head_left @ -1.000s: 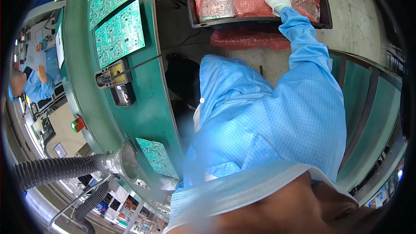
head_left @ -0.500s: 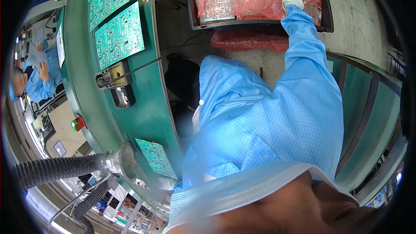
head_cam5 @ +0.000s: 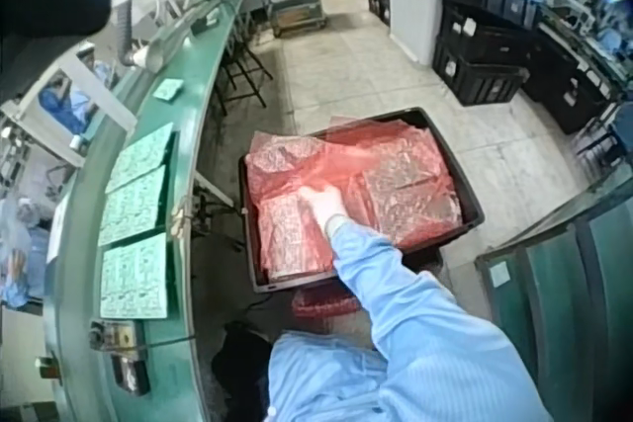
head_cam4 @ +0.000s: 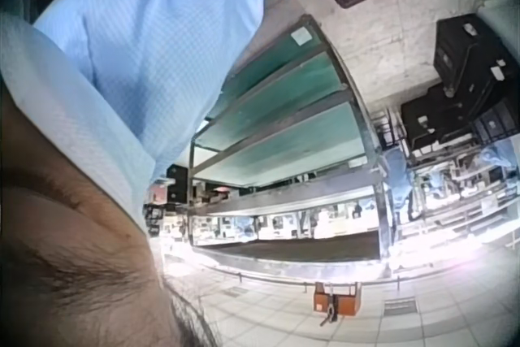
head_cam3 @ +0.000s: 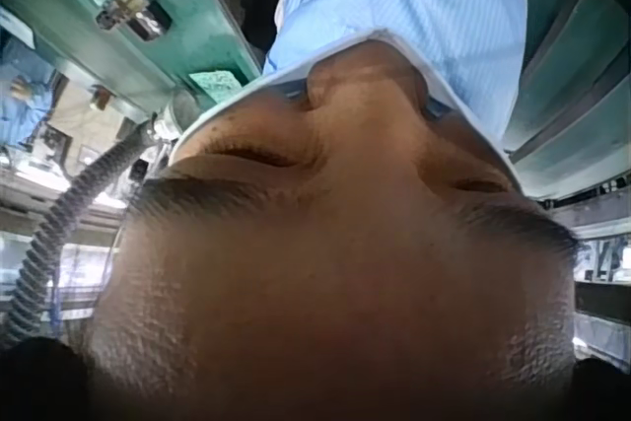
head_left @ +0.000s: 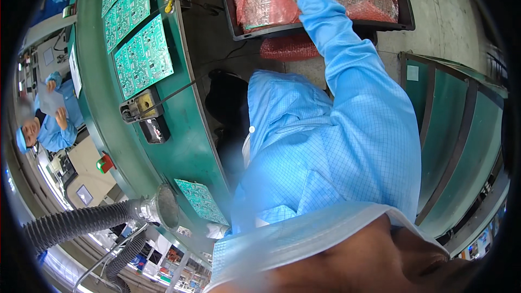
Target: Soldering components onto a printed circuit board at a manual assembly station.
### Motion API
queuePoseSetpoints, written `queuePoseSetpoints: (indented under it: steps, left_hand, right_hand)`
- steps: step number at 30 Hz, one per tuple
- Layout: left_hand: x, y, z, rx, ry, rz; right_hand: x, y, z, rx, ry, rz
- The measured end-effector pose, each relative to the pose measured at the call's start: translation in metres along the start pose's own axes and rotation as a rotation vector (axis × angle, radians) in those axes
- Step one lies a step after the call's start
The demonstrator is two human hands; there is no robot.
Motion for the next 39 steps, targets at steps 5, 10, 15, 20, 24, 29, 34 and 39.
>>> queuePoseSetpoints:
  steps: [5, 10, 15, 20, 24, 29, 34, 39]
  left_hand:
    - [0.002, 0.0, 0.002, 0.001, -0.006, -0.009]
    - [0.005, -0.003, 0.006, -0.009, -0.014, -0.024]
    - [0.005, -0.001, 0.01, -0.003, -0.019, -0.03]
    - [0.005, 0.004, 0.013, 0.001, -0.025, -0.038]
    - [0.004, 0.005, 0.014, 0.002, -0.03, -0.045]
    - [0.004, 0.005, 0.015, 0.004, -0.037, -0.046]
    - [0.003, 0.003, 0.012, 0.0, -0.052, -0.038]
    - [-0.007, -0.001, 0.008, 0.0, -0.082, -0.031]
  right_hand:
    - [-0.032, 0.004, 0.046, -0.396, 0.574, 0.379]
    - [-0.053, 0.144, -0.021, 0.459, 0.333, 0.675]
    - [-0.047, 0.249, -0.041, 0.61, 0.088, 1.414]
    - [-0.024, 0.266, -0.048, 0.749, 0.002, 1.573]
    - [0.002, 0.287, -0.068, 0.753, -0.15, 1.223]
    - [0.002, 0.293, -0.086, 0.332, 0.039, 1.615]
    - [-0.053, 0.26, -0.06, 0.514, 0.552, 1.879]
    - [-0.054, 0.276, -0.072, 0.493, -0.096, 0.229]
Point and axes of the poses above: each hand's wrist, its own z-axis away from the middle knuckle, its own y-axis out of the back of the hand, x = y × z, the point moved 3 cm from there along -z, towards the middle knuckle, and after that the axes turned 11 degrees about x, right-handed, at the moved point
